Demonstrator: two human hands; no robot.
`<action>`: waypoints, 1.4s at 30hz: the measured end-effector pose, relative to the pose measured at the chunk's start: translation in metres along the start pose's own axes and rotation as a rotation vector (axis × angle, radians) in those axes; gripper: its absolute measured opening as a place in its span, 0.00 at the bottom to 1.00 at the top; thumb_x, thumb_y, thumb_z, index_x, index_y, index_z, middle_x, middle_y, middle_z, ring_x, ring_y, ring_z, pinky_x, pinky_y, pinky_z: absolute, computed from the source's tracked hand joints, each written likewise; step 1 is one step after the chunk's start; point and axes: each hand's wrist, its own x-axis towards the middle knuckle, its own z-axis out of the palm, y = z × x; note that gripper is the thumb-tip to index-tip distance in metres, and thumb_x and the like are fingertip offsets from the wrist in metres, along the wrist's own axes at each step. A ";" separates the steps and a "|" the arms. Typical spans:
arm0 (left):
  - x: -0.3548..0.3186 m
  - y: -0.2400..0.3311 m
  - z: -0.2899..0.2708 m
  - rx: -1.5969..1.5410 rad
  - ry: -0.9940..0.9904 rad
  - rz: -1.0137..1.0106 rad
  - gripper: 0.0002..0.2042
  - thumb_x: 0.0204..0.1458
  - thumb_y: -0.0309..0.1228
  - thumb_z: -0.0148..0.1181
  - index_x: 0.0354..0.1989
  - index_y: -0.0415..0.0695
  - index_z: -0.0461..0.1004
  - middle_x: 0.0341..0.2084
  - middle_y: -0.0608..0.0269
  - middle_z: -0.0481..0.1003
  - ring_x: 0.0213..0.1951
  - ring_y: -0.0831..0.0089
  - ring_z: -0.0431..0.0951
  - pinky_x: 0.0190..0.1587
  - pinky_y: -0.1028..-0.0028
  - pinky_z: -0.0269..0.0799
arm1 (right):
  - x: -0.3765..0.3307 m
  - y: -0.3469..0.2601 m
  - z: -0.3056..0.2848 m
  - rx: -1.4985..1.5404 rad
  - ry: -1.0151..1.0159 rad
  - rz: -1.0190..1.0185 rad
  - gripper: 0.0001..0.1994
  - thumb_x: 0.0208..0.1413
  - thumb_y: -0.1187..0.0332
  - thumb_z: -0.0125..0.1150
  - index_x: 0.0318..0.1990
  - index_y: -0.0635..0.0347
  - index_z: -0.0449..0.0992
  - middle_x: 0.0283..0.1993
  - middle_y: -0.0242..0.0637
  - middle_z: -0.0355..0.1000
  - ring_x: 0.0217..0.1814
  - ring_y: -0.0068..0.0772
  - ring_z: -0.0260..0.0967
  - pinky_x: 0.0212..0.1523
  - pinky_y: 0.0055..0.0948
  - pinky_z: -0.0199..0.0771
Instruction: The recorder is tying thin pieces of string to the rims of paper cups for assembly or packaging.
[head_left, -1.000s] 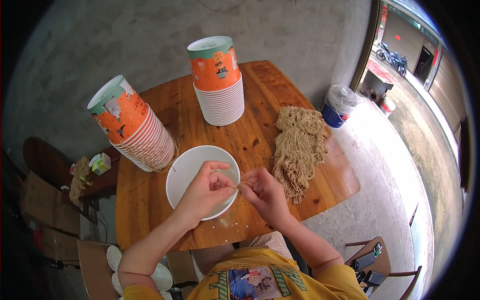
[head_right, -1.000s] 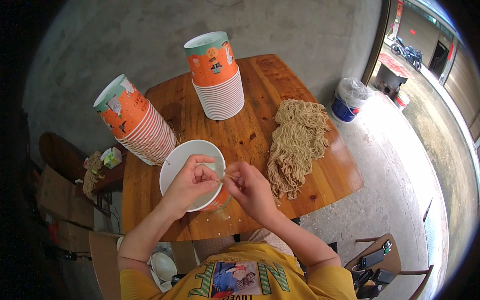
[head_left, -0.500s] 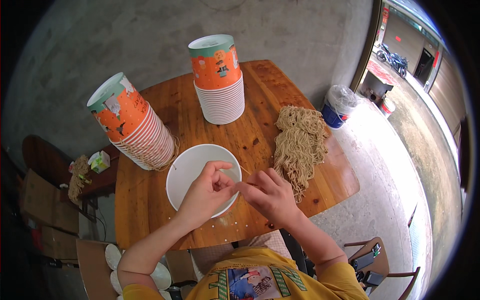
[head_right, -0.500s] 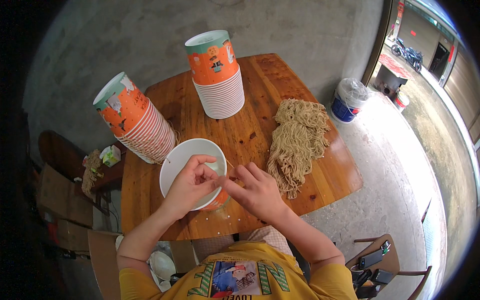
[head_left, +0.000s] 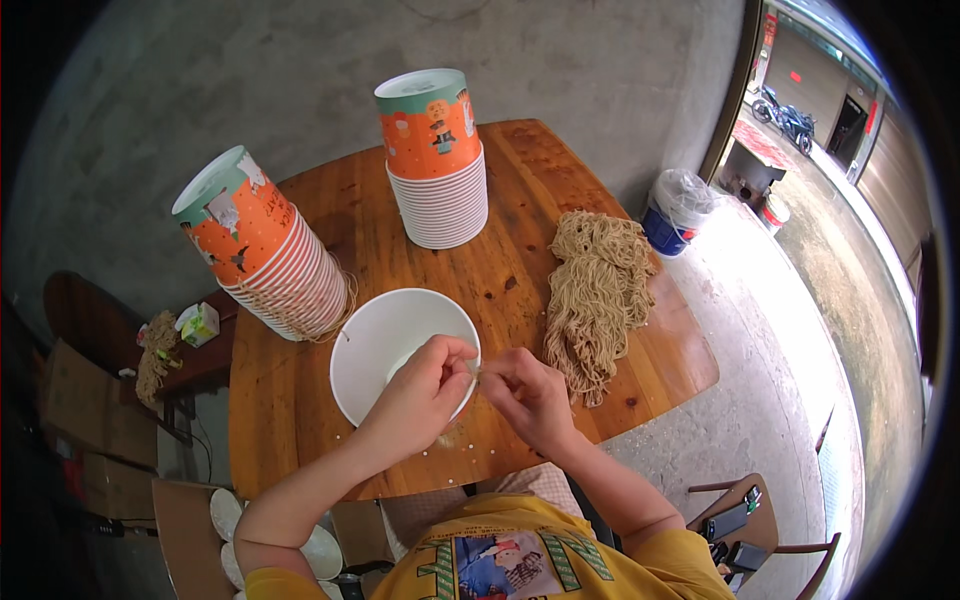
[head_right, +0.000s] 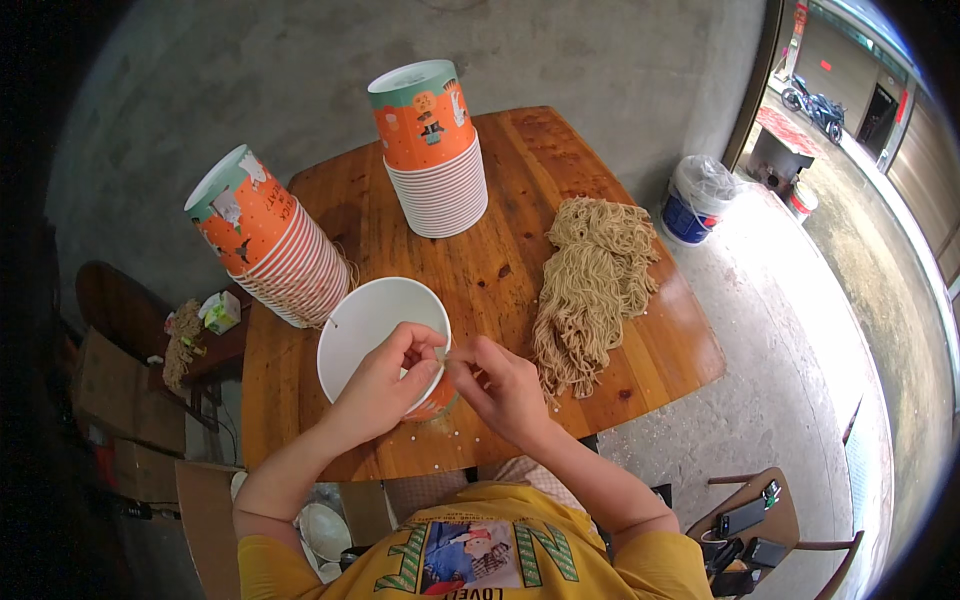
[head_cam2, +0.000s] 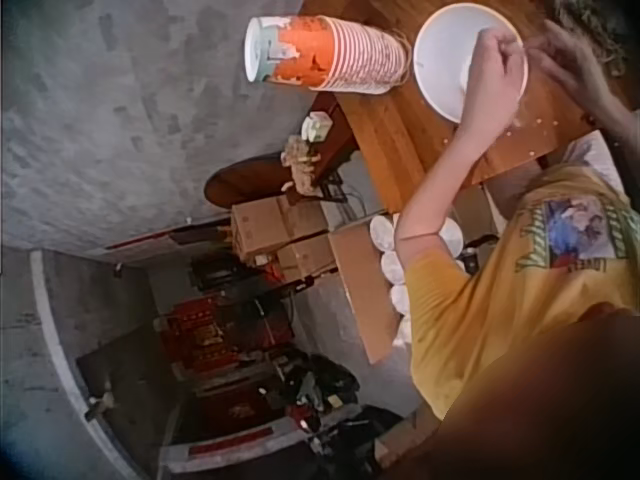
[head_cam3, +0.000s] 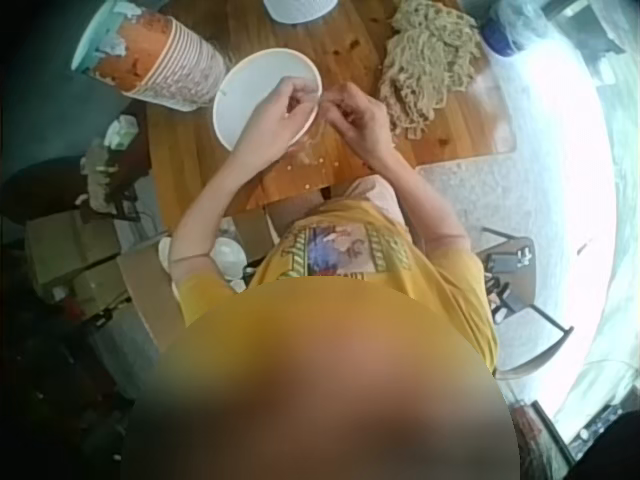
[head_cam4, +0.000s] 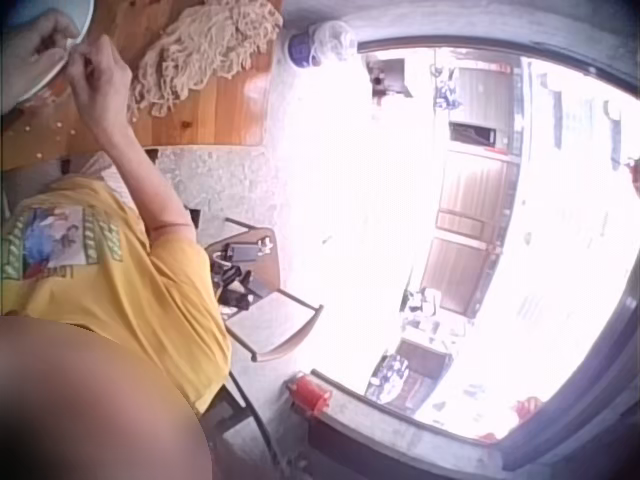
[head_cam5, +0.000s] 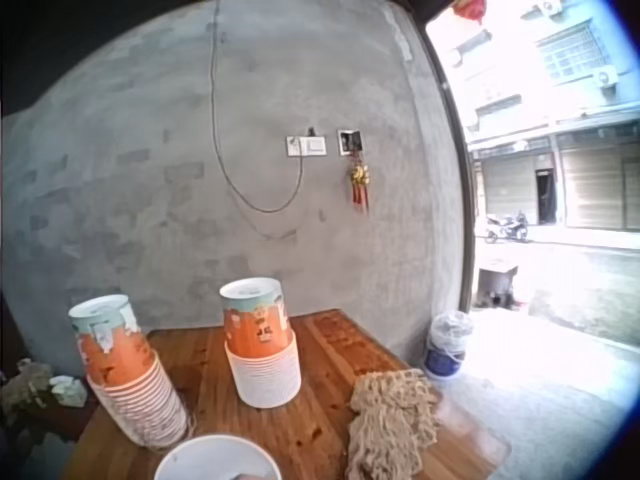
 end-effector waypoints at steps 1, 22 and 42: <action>-0.001 -0.001 0.001 0.143 0.033 0.082 0.09 0.58 0.23 0.51 0.47 0.41 0.67 0.35 0.64 0.68 0.39 0.74 0.70 0.45 0.74 0.67 | -0.002 0.002 0.000 -0.001 0.001 0.000 0.04 0.54 0.77 0.61 0.35 0.62 0.72 0.30 0.31 0.73 0.27 0.18 0.69 0.27 0.20 0.68; -0.005 0.006 -0.006 0.795 0.210 0.519 0.10 0.45 0.20 0.57 0.36 0.43 0.67 0.33 0.57 0.66 0.40 0.55 0.68 0.45 0.62 0.60 | -0.034 -0.003 0.039 0.352 0.012 0.137 0.04 0.58 0.79 0.53 0.39 0.62 0.68 0.34 0.33 0.67 0.33 0.22 0.65 0.32 0.20 0.67; -0.067 -0.028 0.030 -0.748 0.267 -0.213 0.08 0.61 0.28 0.52 0.45 0.39 0.73 0.37 0.71 0.73 0.41 0.85 0.69 0.46 0.83 0.63 | -0.044 -0.016 0.026 -0.325 -0.162 -0.463 0.18 0.40 0.81 0.64 0.40 0.60 0.66 0.39 0.39 0.73 0.32 0.38 0.70 0.30 0.30 0.73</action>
